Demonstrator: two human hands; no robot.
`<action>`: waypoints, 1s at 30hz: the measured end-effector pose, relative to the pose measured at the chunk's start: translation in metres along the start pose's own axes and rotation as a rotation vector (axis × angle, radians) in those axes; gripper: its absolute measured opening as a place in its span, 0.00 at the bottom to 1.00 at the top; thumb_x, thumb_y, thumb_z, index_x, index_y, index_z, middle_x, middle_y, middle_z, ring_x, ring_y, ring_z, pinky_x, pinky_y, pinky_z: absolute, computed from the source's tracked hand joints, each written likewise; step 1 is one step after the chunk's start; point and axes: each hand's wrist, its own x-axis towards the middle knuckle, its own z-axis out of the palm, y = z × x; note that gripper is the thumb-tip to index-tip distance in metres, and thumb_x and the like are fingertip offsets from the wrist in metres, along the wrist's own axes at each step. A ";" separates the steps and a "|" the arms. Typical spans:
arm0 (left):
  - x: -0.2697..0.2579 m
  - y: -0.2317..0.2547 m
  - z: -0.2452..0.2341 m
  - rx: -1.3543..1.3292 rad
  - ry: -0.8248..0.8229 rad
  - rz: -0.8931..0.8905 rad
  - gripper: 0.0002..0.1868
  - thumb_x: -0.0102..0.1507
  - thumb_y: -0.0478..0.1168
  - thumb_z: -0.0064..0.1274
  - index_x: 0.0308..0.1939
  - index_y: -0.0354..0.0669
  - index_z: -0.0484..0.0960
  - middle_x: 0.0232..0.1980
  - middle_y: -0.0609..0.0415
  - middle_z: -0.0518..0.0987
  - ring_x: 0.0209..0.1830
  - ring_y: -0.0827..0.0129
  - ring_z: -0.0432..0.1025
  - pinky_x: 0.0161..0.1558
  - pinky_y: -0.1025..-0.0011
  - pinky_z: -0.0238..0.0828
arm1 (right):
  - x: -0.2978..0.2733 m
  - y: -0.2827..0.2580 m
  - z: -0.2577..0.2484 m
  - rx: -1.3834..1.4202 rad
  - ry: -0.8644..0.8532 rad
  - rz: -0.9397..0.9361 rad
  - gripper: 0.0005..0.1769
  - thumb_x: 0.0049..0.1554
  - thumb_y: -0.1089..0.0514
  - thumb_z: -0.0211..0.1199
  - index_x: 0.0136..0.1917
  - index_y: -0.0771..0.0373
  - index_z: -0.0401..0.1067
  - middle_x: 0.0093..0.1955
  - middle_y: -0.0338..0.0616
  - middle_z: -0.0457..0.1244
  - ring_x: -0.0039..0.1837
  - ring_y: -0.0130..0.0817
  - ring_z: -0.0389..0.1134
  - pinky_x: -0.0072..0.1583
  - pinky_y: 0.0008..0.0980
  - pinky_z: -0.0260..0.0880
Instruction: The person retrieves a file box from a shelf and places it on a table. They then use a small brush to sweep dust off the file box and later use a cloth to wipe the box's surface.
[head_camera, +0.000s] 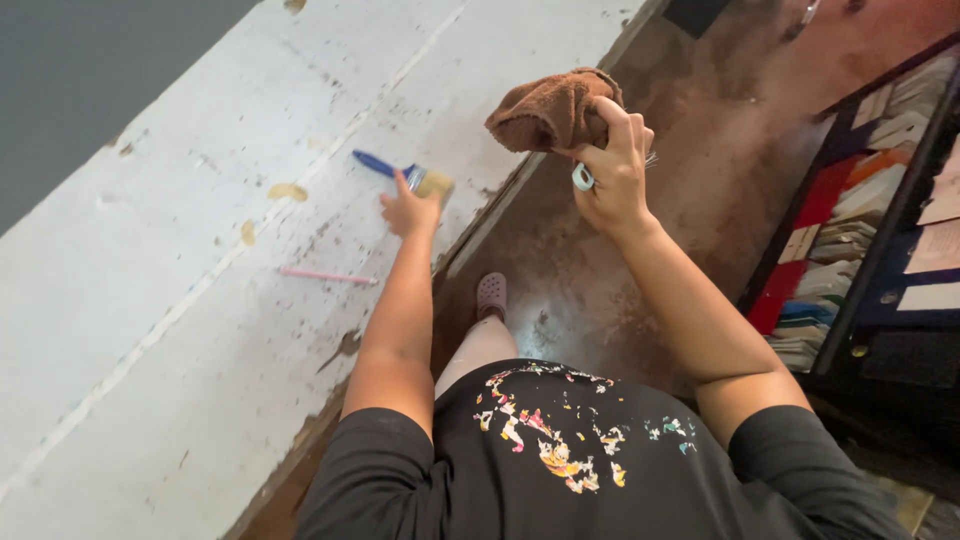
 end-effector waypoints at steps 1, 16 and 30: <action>-0.001 0.012 -0.004 0.044 -0.034 -0.053 0.43 0.64 0.59 0.53 0.80 0.76 0.49 0.81 0.43 0.47 0.76 0.44 0.50 0.67 0.42 0.56 | 0.006 0.011 0.002 -0.005 0.009 0.003 0.27 0.51 0.70 0.52 0.53 0.49 0.84 0.74 0.46 0.53 0.59 0.50 0.54 0.57 0.48 0.51; 0.118 0.154 0.128 0.251 0.110 0.321 0.40 0.53 0.55 0.63 0.71 0.59 0.72 0.77 0.52 0.60 0.70 0.50 0.59 0.59 0.48 0.66 | 0.109 0.168 0.106 0.007 0.123 -0.055 0.10 0.55 0.60 0.58 0.40 0.51 0.80 0.68 0.45 0.59 0.59 0.43 0.59 0.57 0.34 0.52; 0.079 0.436 0.199 -1.119 -0.355 0.529 0.33 0.56 0.31 0.49 0.67 0.51 0.76 0.60 0.42 0.73 0.55 0.59 0.71 0.56 0.61 0.72 | 0.152 0.385 0.071 -0.155 0.124 0.062 0.12 0.51 0.62 0.60 0.44 0.50 0.82 0.71 0.48 0.57 0.62 0.47 0.61 0.58 0.37 0.56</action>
